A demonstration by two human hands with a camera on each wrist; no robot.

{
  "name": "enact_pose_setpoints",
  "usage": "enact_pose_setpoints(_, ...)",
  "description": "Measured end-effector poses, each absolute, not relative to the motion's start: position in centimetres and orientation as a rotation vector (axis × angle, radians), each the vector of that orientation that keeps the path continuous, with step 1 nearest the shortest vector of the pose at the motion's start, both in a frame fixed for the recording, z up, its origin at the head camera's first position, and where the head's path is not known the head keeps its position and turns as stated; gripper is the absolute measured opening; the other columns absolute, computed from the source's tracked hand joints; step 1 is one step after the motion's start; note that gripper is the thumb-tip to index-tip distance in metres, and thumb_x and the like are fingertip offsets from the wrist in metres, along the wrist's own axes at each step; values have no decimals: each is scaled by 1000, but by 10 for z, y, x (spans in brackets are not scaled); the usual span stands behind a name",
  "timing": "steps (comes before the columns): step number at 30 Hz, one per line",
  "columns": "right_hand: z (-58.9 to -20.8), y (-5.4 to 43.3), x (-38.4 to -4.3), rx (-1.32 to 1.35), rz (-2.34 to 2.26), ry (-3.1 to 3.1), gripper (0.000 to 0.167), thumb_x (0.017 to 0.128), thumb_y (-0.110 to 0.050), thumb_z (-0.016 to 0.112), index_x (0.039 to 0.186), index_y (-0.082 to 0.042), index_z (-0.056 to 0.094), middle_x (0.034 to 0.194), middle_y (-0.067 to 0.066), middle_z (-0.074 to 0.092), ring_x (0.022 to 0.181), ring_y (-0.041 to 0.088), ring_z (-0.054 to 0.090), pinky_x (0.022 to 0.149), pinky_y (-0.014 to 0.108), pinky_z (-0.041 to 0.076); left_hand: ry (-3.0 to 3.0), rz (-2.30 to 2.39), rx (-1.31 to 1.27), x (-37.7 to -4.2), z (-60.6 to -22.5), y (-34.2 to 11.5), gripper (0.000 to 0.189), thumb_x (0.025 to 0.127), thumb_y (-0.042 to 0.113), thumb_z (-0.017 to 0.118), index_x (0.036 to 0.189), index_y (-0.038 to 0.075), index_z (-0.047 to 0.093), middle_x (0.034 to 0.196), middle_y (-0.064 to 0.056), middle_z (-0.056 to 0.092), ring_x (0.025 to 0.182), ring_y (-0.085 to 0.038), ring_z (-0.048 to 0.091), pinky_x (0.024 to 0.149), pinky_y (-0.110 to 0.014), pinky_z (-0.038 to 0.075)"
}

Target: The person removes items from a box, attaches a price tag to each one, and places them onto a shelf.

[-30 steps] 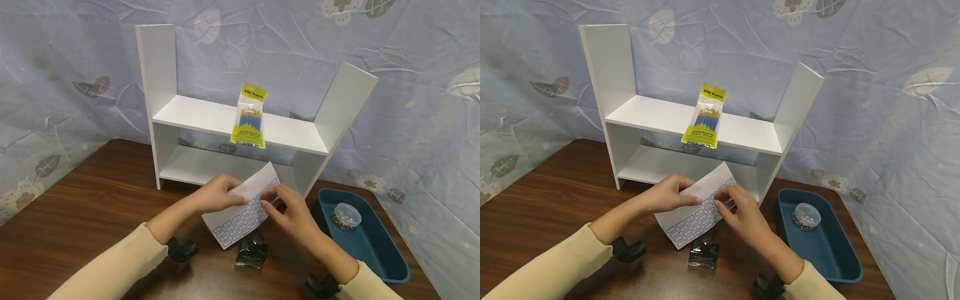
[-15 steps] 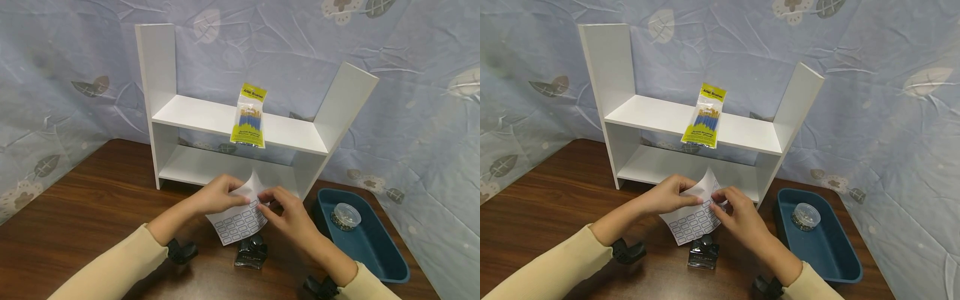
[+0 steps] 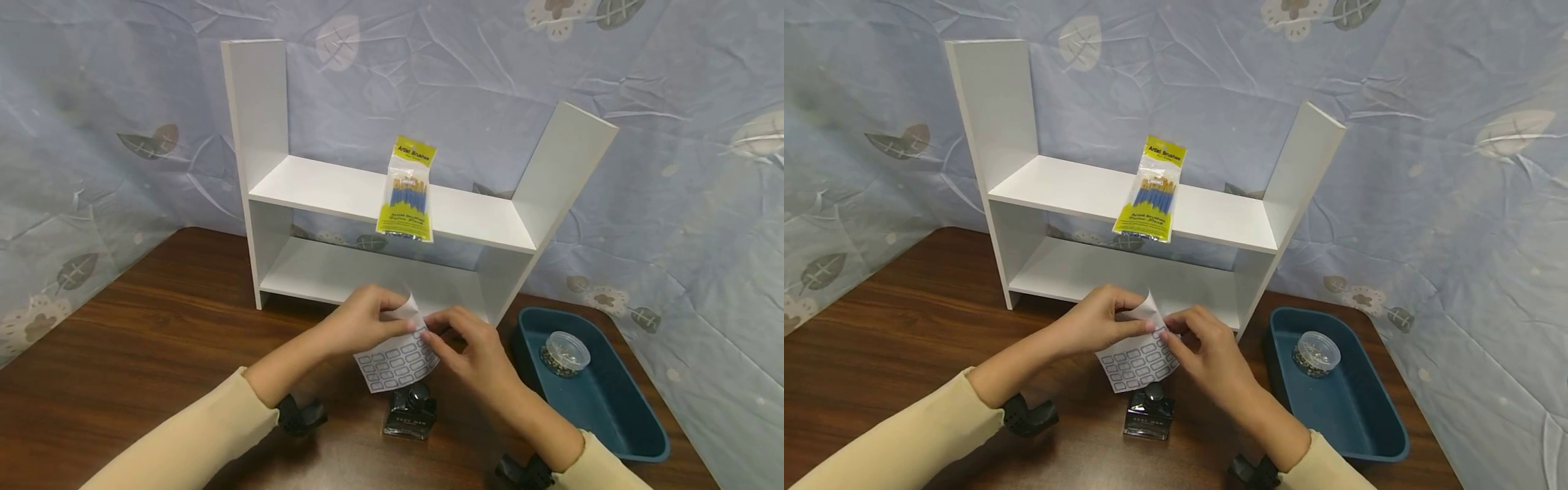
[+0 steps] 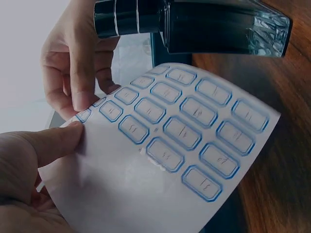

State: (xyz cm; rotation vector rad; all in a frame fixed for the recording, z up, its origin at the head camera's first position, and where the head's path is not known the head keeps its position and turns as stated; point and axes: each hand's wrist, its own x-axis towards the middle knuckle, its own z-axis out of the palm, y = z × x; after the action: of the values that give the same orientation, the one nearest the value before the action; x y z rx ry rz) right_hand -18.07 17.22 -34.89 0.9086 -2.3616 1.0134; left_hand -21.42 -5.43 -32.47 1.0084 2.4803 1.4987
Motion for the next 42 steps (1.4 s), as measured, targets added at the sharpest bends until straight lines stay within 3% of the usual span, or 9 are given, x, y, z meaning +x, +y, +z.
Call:
enact_pose_setpoints(5,-349,172,-178,912,1046,-2321,17,93,-3,76,108,-12,74,99,-1,72,85,5,63,66,20,59,2477,1533,1065,-212,-324,-53,7,96,7,74,92,1,76,90,-9,77,78,-3,65,73,-18,59)
enact_pose_setpoints(12,-349,172,-176,869,1025,-2317,16,93,-4,77,106,-12,74,97,-1,73,82,4,63,64,20,58,2532,1560,1063,-210,-325,-49,13,94,8,76,83,2,72,81,-5,69,72,-4,59,66,-18,56)
enact_pose_setpoints(21,-352,170,-178,859,993,-2257,15,91,-1,77,102,-10,73,96,1,75,81,5,64,67,18,57,2597,1608,1021,-207,-328,-44,24,94,9,76,73,5,65,68,-1,64,62,-4,50,54,-18,40)
enact_pose_setpoints(25,-353,168,-180,852,981,-2264,13,93,-1,76,102,-9,73,95,2,75,83,7,67,69,22,58,2627,1615,980,-205,-328,-42,20,95,10,76,77,5,69,73,-4,71,63,-4,53,55,-17,43)
enact_pose_setpoints(31,-353,168,-179,828,996,-2250,11,93,-2,76,102,-9,74,96,2,76,84,7,67,69,18,58,2638,1621,936,-202,-327,-39,13,96,12,75,85,5,74,84,-8,79,67,-5,62,61,-18,53)
enact_pose_setpoints(42,-356,167,-178,810,1001,-2204,13,92,0,77,101,-10,76,96,2,78,84,7,69,70,12,56,2626,1629,922,-201,-328,-38,10,97,12,74,90,4,76,87,-9,79,68,-4,61,62,-18,53)
